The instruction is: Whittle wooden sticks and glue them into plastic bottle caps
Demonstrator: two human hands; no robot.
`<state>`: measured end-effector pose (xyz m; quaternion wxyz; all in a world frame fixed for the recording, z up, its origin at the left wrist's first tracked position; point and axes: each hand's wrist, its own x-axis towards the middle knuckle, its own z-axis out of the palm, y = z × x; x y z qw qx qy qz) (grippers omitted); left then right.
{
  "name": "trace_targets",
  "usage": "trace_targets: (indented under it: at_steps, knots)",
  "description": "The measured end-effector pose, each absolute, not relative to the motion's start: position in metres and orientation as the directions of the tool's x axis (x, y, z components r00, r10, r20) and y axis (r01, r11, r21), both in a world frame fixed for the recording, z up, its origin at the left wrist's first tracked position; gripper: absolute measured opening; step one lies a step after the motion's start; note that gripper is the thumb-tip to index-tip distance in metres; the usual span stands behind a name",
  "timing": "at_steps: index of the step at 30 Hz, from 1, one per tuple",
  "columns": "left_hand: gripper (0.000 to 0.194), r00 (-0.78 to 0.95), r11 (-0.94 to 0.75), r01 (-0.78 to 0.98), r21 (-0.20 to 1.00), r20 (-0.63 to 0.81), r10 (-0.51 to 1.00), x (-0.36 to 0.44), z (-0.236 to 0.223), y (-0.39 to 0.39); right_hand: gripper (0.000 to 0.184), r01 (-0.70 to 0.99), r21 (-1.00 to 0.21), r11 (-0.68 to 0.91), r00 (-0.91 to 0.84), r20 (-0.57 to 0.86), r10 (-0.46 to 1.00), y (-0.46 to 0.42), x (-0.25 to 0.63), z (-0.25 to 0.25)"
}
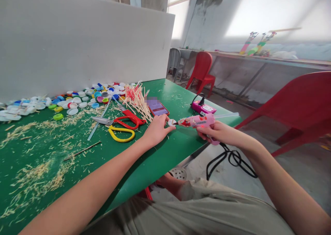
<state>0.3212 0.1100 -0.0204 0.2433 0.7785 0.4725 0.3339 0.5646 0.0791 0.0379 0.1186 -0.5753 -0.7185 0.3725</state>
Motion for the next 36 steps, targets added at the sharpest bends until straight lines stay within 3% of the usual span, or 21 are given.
trace_targets:
  at_steps: [36]
  knots:
    - [0.021,0.329,-0.438,0.57,0.696,0.295,0.897,0.3211,-0.0202,0.1105,0.066,0.731,-0.679,0.072,-0.318,-0.245,0.916,0.0794,0.5636,0.0373]
